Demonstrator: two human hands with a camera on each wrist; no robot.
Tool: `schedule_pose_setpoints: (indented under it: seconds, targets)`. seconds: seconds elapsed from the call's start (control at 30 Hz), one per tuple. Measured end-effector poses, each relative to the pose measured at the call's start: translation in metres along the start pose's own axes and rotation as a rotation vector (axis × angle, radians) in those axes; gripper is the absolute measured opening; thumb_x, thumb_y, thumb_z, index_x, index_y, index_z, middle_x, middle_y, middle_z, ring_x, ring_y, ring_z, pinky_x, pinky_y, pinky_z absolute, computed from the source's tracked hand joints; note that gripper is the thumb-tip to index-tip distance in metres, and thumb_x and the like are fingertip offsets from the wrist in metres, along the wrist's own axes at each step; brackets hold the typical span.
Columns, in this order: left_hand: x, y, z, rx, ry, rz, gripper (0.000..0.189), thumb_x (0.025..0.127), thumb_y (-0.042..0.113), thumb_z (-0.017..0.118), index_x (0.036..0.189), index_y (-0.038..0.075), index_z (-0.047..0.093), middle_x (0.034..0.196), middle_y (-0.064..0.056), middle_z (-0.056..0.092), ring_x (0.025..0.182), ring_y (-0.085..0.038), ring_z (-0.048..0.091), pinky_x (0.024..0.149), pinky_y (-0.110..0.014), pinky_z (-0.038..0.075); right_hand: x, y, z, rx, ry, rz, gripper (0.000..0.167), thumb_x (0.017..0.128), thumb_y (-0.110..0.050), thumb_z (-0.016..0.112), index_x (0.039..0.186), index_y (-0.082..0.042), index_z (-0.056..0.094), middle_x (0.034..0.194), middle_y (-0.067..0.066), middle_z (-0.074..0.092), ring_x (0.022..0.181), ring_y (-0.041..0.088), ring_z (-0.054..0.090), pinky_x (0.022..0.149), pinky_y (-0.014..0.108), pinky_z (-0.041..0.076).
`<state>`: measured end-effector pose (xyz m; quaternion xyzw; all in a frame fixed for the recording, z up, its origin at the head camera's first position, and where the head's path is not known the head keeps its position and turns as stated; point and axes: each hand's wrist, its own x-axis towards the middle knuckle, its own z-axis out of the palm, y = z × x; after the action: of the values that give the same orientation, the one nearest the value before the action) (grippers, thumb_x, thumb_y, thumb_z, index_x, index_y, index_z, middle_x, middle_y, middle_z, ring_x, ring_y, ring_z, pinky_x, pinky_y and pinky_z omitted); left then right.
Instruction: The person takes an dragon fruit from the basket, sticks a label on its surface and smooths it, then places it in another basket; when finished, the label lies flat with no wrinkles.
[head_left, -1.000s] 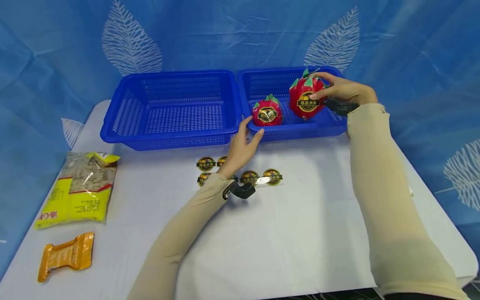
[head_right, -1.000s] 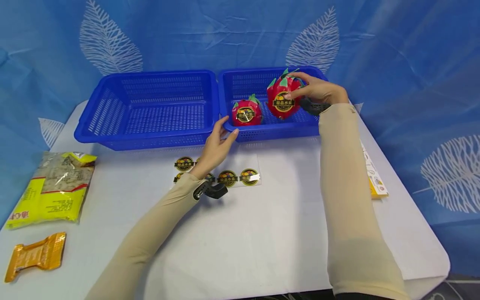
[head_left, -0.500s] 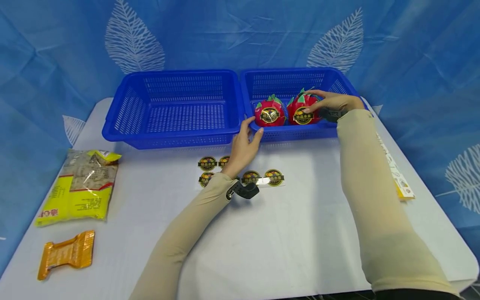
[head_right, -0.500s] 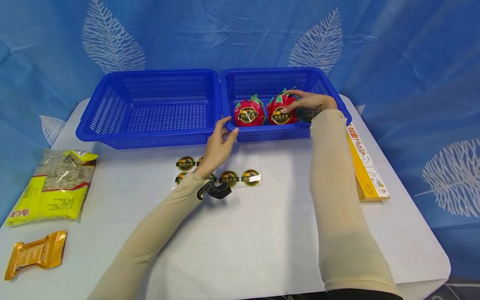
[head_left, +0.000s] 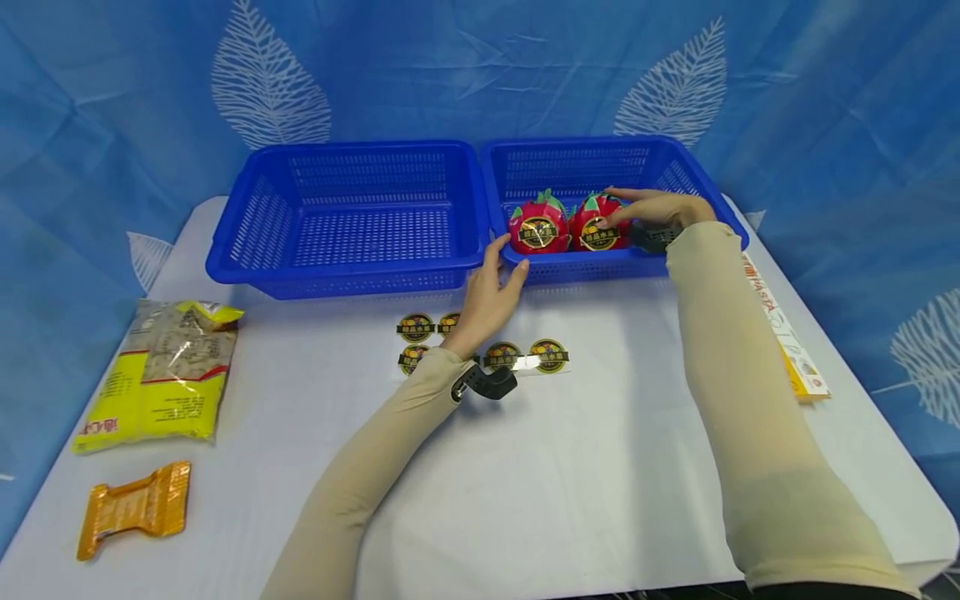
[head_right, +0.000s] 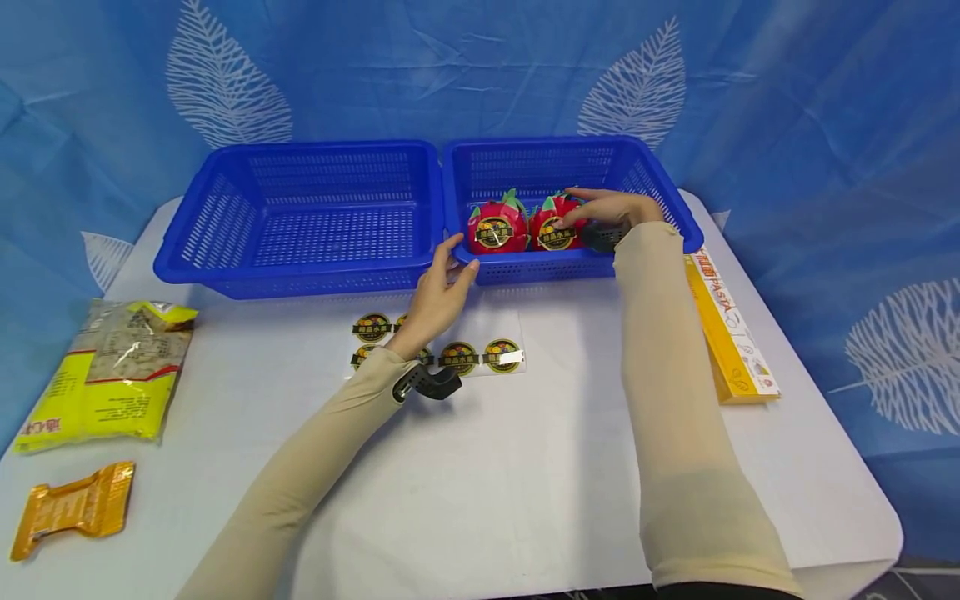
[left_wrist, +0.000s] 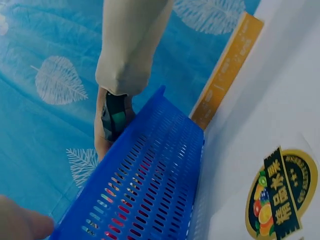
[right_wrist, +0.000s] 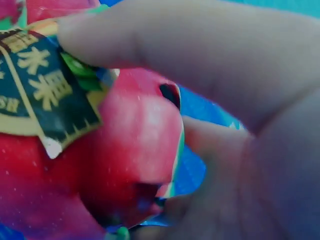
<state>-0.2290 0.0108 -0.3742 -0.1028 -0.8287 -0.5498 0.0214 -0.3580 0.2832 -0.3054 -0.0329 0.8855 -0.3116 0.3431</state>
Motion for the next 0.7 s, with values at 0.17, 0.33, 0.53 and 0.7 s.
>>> schedule_pose_setpoints:
  seconds: [0.17, 0.33, 0.53, 0.7]
  targets:
    - [-0.003, 0.001, -0.005, 0.057, -0.109, -0.001, 0.067, 0.093, 0.033, 0.048, 0.146, 0.020, 0.010, 0.146, -0.014, 0.031, 0.124, -0.030, 0.045, 0.104, -0.041, 0.037, -0.007, -0.012, 0.001, -0.074, -0.025, 0.040, 0.096, 0.083, -0.051, 0.055, 0.143, -0.026, -0.016, 0.151, 0.009, -0.020, 0.138, 0.037, -0.012, 0.109, 0.059, 0.007]
    - [-0.008, -0.001, -0.015, 0.149, -0.219, 0.033, 0.075, 0.093, 0.029, 0.047, 0.147, 0.018, -0.003, 0.153, -0.009, 0.013, 0.127, -0.032, 0.041, 0.107, -0.041, 0.031, -0.012, -0.016, 0.007, -0.128, -0.024, 0.046, 0.102, 0.080, -0.060, 0.053, 0.141, -0.025, -0.021, 0.151, 0.009, -0.019, 0.139, 0.038, -0.009, 0.108, 0.060, 0.009]
    - [-0.022, 0.008, -0.035, 0.248, -0.342, 0.034, 0.073, 0.093, 0.040, 0.043, 0.146, 0.025, -0.006, 0.150, -0.011, 0.021, 0.133, -0.030, 0.032, 0.108, -0.048, 0.028, -0.021, -0.014, 0.013, -0.155, 0.011, 0.015, 0.097, 0.081, -0.064, 0.047, 0.143, -0.025, -0.017, 0.152, 0.009, -0.016, 0.139, 0.037, -0.012, 0.107, 0.062, 0.007]
    - [-0.036, 0.016, -0.059, 0.343, -0.454, 0.053, 0.063, 0.093, 0.047, 0.038, 0.146, 0.026, 0.009, 0.144, -0.009, 0.035, 0.126, -0.026, 0.044, 0.099, -0.045, 0.040, -0.031, -0.015, 0.017, -0.182, 0.039, 0.022, 0.092, 0.082, -0.066, 0.041, 0.143, -0.025, -0.015, 0.152, 0.013, -0.015, 0.137, 0.039, -0.014, 0.105, 0.065, 0.005]
